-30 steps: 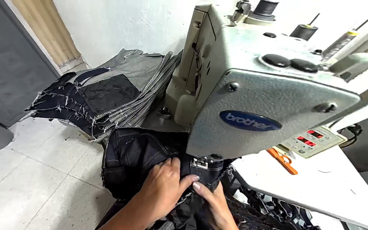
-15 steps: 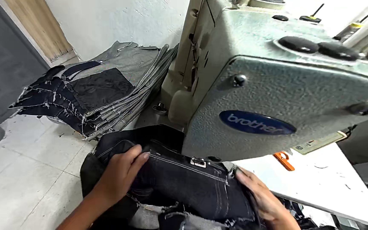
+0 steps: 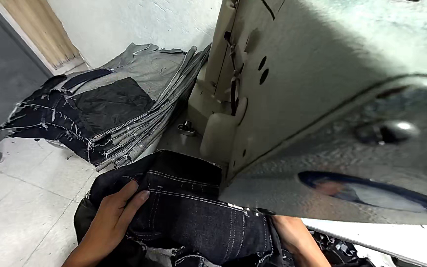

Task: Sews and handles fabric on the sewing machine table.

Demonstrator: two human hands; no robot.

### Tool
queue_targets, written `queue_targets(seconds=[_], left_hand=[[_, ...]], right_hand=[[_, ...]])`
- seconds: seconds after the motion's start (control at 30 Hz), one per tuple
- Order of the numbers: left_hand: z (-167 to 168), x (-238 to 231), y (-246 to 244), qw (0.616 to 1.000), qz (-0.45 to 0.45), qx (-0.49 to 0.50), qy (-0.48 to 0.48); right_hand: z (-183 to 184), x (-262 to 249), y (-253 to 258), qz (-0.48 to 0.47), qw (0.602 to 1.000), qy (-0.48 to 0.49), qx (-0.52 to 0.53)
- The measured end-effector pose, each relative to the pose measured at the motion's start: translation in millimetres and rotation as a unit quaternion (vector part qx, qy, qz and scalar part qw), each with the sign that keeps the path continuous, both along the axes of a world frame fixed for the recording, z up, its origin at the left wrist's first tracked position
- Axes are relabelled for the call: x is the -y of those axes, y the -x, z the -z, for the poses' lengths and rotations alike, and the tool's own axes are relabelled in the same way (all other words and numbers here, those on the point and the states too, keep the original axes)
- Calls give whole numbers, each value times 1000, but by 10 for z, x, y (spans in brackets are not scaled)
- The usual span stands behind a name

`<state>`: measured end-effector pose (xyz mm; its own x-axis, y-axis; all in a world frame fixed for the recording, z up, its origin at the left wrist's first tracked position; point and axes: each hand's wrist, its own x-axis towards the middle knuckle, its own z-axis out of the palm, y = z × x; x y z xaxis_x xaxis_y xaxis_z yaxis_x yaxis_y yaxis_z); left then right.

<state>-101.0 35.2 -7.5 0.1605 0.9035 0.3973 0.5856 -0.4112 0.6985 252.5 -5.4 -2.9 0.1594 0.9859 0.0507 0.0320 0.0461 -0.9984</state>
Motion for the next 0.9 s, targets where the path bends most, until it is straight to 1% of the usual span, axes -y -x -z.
queue_targets(seconds=[0.13,0.23,0.33,0.43,0.7,0.77,0.9], left_hand=[[-14,17,-1,1000,8,17,0],[-36,29,1,1000,8,8,4],[-57,31,17,1000,6,-4,7],[-67,36,42,1000,22,-7,11],[-72,26,81,999,34,-12,23],[-87,38,78,998,33,-22,40],[-175,103,116,992,54,-53,99]], right_hand=[[5,67,-31,-7,1000,-17,5],[2,70,-96,-25,998,-39,49],[-20,27,-98,-17,995,-47,81],[-26,-8,-88,-11,997,-43,64],[-62,-26,-66,-38,999,-29,23],[-62,-17,-72,-39,999,-23,16],[-91,20,-83,-18,999,1,45]])
